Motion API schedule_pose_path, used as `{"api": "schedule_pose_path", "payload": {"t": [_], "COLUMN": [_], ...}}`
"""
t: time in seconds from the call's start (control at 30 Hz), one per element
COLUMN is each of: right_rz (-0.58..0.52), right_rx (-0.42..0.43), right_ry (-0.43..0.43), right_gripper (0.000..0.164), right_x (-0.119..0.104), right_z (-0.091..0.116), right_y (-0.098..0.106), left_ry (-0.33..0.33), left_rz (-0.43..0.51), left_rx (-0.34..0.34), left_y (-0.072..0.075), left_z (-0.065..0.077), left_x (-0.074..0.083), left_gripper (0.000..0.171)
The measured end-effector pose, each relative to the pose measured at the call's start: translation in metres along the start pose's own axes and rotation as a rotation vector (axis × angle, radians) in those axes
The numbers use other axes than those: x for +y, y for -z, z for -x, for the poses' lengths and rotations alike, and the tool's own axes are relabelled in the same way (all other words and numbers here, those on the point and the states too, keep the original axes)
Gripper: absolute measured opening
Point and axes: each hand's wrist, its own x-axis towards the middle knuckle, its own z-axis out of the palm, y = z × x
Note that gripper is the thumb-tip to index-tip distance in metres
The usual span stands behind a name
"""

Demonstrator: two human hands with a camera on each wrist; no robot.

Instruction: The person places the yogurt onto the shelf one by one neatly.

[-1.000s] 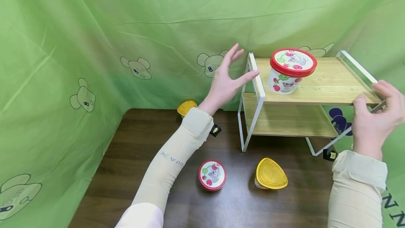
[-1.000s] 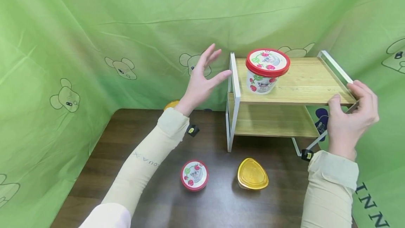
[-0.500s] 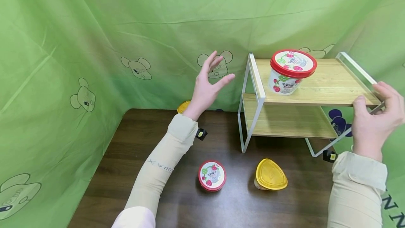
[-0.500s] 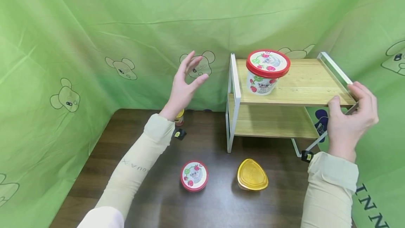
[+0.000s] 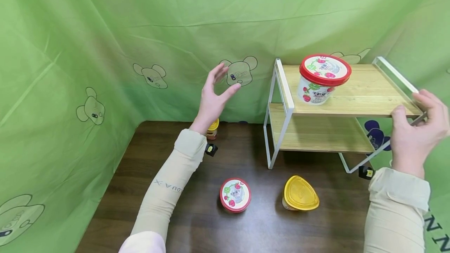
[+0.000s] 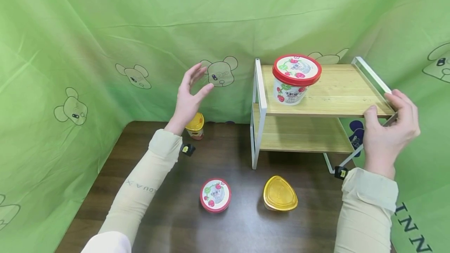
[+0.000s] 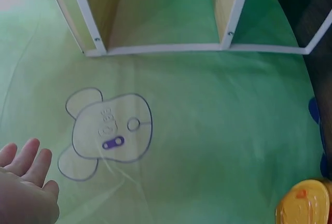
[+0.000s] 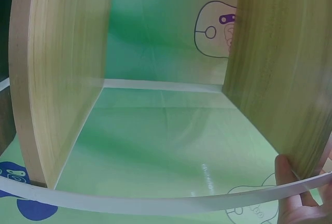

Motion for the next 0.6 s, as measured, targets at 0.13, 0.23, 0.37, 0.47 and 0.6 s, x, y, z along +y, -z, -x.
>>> {"api": "schedule_pose_path", "payload": {"t": [0.13, 0.23, 0.37, 0.47, 0.6], "right_rz": [0.004, 0.009, 0.006, 0.003, 0.017], "right_rx": [0.000, 0.002, 0.002, 0.002, 0.005], "right_ry": [0.009, 0.025, 0.038, 0.036, 0.048], "right_gripper": [0.036, 0.036, 0.036, 0.036, 0.035], "right_x": [-0.002, -0.002, -0.002, -0.004, -0.004], "right_z": [0.001, 0.002, 0.002, 0.003, 0.003], "right_y": [0.000, 0.000, 0.000, 0.000, 0.000], "left_ry": [0.000, 0.013, 0.055, 0.087, 0.098], "left_rz": [-0.033, -0.060, -0.075, -0.066, -0.075], "left_rx": [0.004, 0.008, 0.034, 0.057, 0.071], "left_y": [0.006, 0.011, 0.018, 0.024, 0.030], "left_z": [-0.001, -0.002, -0.003, -0.005, -0.007], "left_x": [-0.007, -0.016, -0.029, -0.038, -0.053], "left_gripper": [0.073, 0.072, 0.071, 0.070, 0.071]}}
